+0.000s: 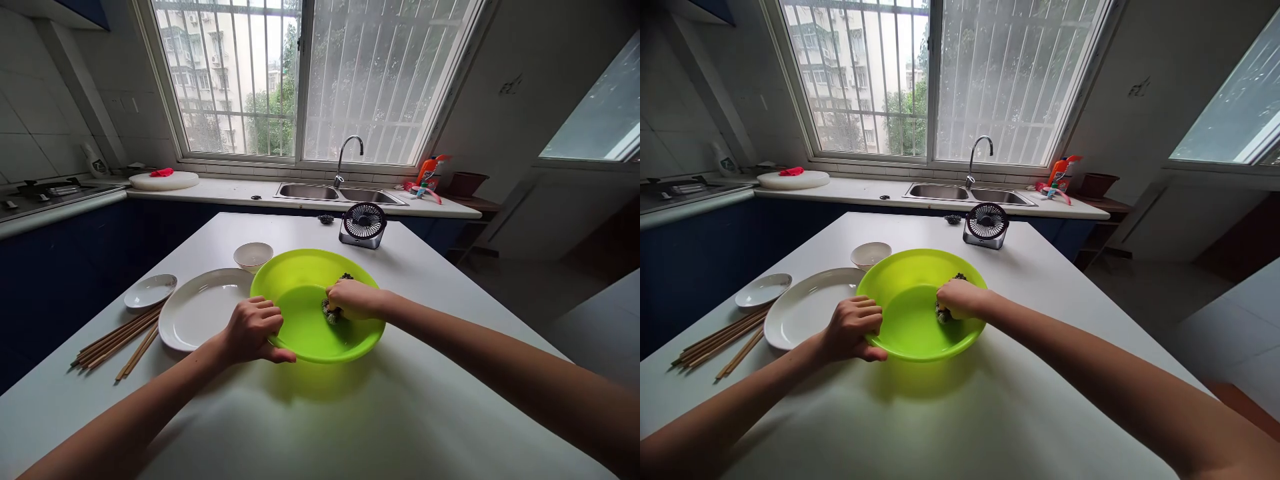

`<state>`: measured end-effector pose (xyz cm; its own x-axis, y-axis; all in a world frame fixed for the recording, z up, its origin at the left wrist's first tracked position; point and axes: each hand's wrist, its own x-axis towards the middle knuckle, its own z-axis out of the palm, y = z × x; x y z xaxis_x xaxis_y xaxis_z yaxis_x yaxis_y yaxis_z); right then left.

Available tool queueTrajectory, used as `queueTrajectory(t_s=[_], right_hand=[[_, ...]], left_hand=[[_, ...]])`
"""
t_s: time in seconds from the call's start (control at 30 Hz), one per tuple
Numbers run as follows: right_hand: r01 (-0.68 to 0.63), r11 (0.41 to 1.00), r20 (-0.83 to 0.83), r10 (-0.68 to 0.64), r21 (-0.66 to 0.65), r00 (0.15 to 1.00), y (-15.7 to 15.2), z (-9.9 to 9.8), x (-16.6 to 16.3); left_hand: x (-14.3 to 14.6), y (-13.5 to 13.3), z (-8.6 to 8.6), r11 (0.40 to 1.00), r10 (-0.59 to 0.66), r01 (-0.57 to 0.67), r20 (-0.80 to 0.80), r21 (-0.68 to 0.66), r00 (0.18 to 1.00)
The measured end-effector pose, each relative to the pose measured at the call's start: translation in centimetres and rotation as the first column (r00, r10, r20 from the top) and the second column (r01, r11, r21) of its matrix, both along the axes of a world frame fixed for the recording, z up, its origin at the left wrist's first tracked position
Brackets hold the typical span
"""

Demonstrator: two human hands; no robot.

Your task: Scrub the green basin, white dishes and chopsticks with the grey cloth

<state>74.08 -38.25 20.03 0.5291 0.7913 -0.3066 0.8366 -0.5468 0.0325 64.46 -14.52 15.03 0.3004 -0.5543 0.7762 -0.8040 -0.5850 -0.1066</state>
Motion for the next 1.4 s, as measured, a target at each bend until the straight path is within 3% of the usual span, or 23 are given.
queueTrajectory(t_s=[0.13, 0.23, 0.33, 0.53, 0.63, 0.77, 0.83, 0.93, 1.07, 1.17, 1.27, 1.4], right_hand=[[-0.057, 0.998, -0.171, 0.063, 0.040, 0.983, -0.1, -0.4, -0.9], [-0.043, 0.979, -0.261, 0.096, 0.199, 0.960, -0.7, -0.8, -1.2], [0.025, 0.912, -0.294, 0.106, 0.409, 0.950, -1.8, -0.7, -1.1], [0.165, 0.664, -0.354, 0.160, 0.729, 0.921, -3.9, 1.4, -1.4], [0.225, 0.505, -0.342, 0.151, 0.834, 0.928, -4.6, 2.5, -1.9], [0.256, 0.267, -0.254, -0.043, 0.929, 0.966, -6.1, 3.8, -2.5], [0.219, 0.215, -0.181, -0.185, 0.952, 0.966, -7.4, 4.3, -2.5], [0.203, 0.251, -0.091, -0.397, 0.947, 0.913, -9.8, 4.4, -2.3], [0.348, 0.450, -0.018, -0.591, 0.822, 0.806, -12.3, 3.7, -1.3], [0.527, 0.591, 0.004, -0.668, 0.610, 0.744, -12.8, 2.5, -0.4], [0.657, 0.651, -0.037, -0.699, 0.381, 0.714, -12.2, 0.7, 0.3], [0.662, 0.693, -0.077, -0.672, 0.286, 0.736, -11.3, -1.4, 0.6]], left_hand=[[0.0, 0.0, 0.0, 1.000, 0.001, -0.001, -0.008, 0.003, 1.000], [0.0, 0.0, -0.1, 1.000, 0.008, -0.008, -0.010, 0.012, 1.000], [0.0, 0.0, 0.0, 1.000, 0.016, -0.016, -0.007, 0.018, 1.000], [-0.1, -0.2, 0.2, 1.000, 0.011, -0.011, 0.002, 0.014, 1.000], [-0.1, -0.1, 0.2, 1.000, 0.006, -0.006, 0.003, 0.007, 1.000], [0.1, 0.2, -0.1, 1.000, -0.012, 0.012, -0.014, -0.007, 1.000], [0.1, 0.4, -0.3, 1.000, -0.020, 0.020, -0.026, -0.016, 0.999], [0.3, 0.6, -0.4, 0.999, -0.032, 0.031, -0.034, -0.037, 0.999], [0.6, 0.8, -0.4, 0.996, -0.036, 0.033, -0.032, -0.084, 0.999], [0.7, 0.9, -0.1, 0.992, -0.037, 0.030, -0.061, -0.122, 0.997], [0.6, 1.1, 0.1, 0.985, -0.026, 0.009, -0.097, -0.174, 0.995], [0.5, 1.2, 0.3, 0.967, -0.012, -0.035, -0.184, -0.250, 0.983]])
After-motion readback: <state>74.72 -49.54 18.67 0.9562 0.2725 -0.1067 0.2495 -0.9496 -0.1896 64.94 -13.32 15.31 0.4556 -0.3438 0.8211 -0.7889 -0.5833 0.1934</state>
